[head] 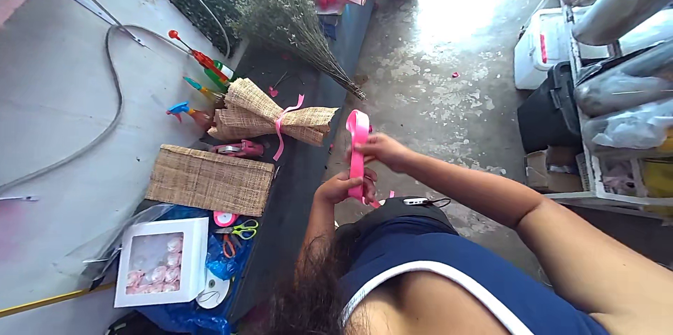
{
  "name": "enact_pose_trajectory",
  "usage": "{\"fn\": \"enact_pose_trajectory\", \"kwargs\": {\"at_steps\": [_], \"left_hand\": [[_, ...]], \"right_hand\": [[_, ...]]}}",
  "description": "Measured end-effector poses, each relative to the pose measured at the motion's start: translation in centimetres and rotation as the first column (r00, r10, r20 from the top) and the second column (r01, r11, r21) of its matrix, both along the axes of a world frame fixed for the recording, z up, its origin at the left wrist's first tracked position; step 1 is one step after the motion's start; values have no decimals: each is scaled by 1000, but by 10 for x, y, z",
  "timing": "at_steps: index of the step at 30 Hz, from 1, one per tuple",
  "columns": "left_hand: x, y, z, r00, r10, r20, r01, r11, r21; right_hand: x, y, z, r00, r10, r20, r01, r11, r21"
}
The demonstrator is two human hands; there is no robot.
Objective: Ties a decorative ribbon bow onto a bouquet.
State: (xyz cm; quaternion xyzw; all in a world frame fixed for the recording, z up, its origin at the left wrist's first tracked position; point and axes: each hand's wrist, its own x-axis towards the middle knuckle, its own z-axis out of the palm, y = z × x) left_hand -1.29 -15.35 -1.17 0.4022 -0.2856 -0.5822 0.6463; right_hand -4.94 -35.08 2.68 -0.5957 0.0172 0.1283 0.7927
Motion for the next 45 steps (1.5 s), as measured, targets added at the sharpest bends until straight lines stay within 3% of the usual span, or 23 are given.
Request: {"fn": "enact_pose_trajectory", "kwargs": {"at_steps": [3,6,9,12,14,15,17,19,21,24,26,28,30,32,35,38,40,42,45], "left_hand": [[-23,1,-35,985,13,-172,-34,993,-116],[-40,-11,-32,928,279,-248,-292,956,-18],[-39,-26,-11,797,561,-222,-547,827,129],[-31,-26,8,672,642,-370,-658,746,100],[-28,-25,11,643,676,-361,-705,706,69],[-26,-26,12,641,699,-317,-716,694,80],[-20,-25,14,667,707,-236,-709,699,93],[-13,-21,20,677,731,-81,-713,679,176],[-4,-19,27,727,678,110,-673,672,309],[8,-9,31,874,435,215,-485,794,366],[13,-6,35,939,261,226,-327,882,341],[14,-4,34,961,143,237,-219,917,335],[16,1,29,971,110,212,-178,926,332],[15,5,24,974,160,162,-205,925,319],[6,10,17,955,282,95,-297,919,259],[-7,19,-5,952,301,-63,-298,953,54],[-20,22,-19,929,331,-167,-340,940,-22],[-32,19,-19,823,494,-279,-505,862,36],[-37,9,-4,545,713,-442,-751,649,122]], "right_hand": [[36,-27,15,944,-227,241,264,955,-135],[50,-32,14,719,-284,634,483,860,-162],[26,-10,-5,484,-68,872,605,746,-278],[-7,12,-26,352,202,914,680,615,-398],[-17,20,-46,359,252,898,720,537,-439],[-20,22,-54,384,211,899,719,543,-434],[-29,23,-61,558,-1,830,569,729,-381],[-39,26,-56,826,-222,518,334,934,-131],[-43,32,-45,940,-306,154,289,949,123],[-34,28,-21,988,-144,-58,146,989,29],[-17,25,-20,1000,-14,-26,15,1000,4],[4,21,-18,999,22,49,-25,998,56],[22,10,-6,994,-90,66,84,993,88],[27,1,-1,986,-151,65,145,985,88],[10,24,-3,997,-1,75,0,1000,20],[36,24,7,951,-90,296,90,996,12],[60,22,16,831,-173,529,209,978,-9],[65,28,20,654,-106,749,291,949,-120],[43,48,-2,478,118,870,403,851,-337]]}}
